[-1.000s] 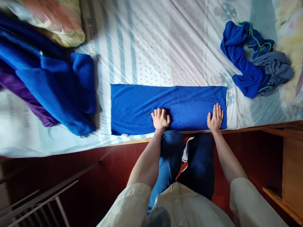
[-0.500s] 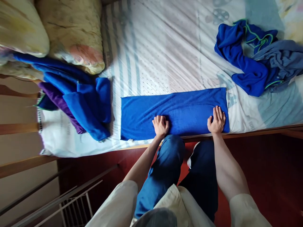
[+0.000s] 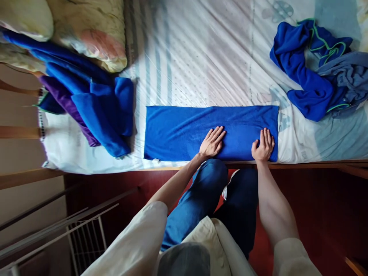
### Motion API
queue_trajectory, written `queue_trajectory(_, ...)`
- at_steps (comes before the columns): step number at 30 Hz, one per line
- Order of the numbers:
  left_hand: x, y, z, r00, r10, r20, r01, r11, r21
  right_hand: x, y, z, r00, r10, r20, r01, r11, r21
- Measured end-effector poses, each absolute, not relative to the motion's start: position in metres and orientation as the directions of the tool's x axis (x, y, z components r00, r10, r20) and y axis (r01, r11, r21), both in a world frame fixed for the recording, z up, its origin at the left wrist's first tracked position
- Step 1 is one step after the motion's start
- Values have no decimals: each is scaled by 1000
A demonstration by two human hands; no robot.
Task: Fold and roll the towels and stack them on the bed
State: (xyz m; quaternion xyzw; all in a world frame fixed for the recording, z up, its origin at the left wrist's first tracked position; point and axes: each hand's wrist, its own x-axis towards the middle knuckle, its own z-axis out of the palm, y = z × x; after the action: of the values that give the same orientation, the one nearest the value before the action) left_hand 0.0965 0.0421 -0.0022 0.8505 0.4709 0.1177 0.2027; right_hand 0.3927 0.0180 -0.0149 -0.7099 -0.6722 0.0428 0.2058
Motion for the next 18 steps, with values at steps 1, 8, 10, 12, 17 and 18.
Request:
queue_trajectory(1, 88, 40, -2, 496, 868, 3, 777, -445, 445, 393, 18, -15, 91, 972, 215, 937, -11, -350)
queue_trajectory(8, 12, 26, 1, 306, 951, -39, 880, -267, 392, 394, 19, -18, 98, 963, 250, 941, -9, -338)
queue_trajectory(10, -11, 22, 2, 220, 974, -51, 905, -184, 384, 394, 19, -18, 95, 962, 255, 943, -5, -332)
queue_trajectory(12, -35, 16, 4, 131, 989, -64, 921, -97, 378, 394, 20, -17, 94, 962, 254, 945, -7, -326)
queue_trajectory(17, -96, -4, 8, -65, 996, -63, 930, 84, 359, 393, 20, -15, 102, 961, 258, 949, -16, -316)
queue_trajectory(18, -108, -7, 9, -103, 993, -56, 929, 116, 351, 393, 20, -15, 104, 960, 258, 949, -18, -315)
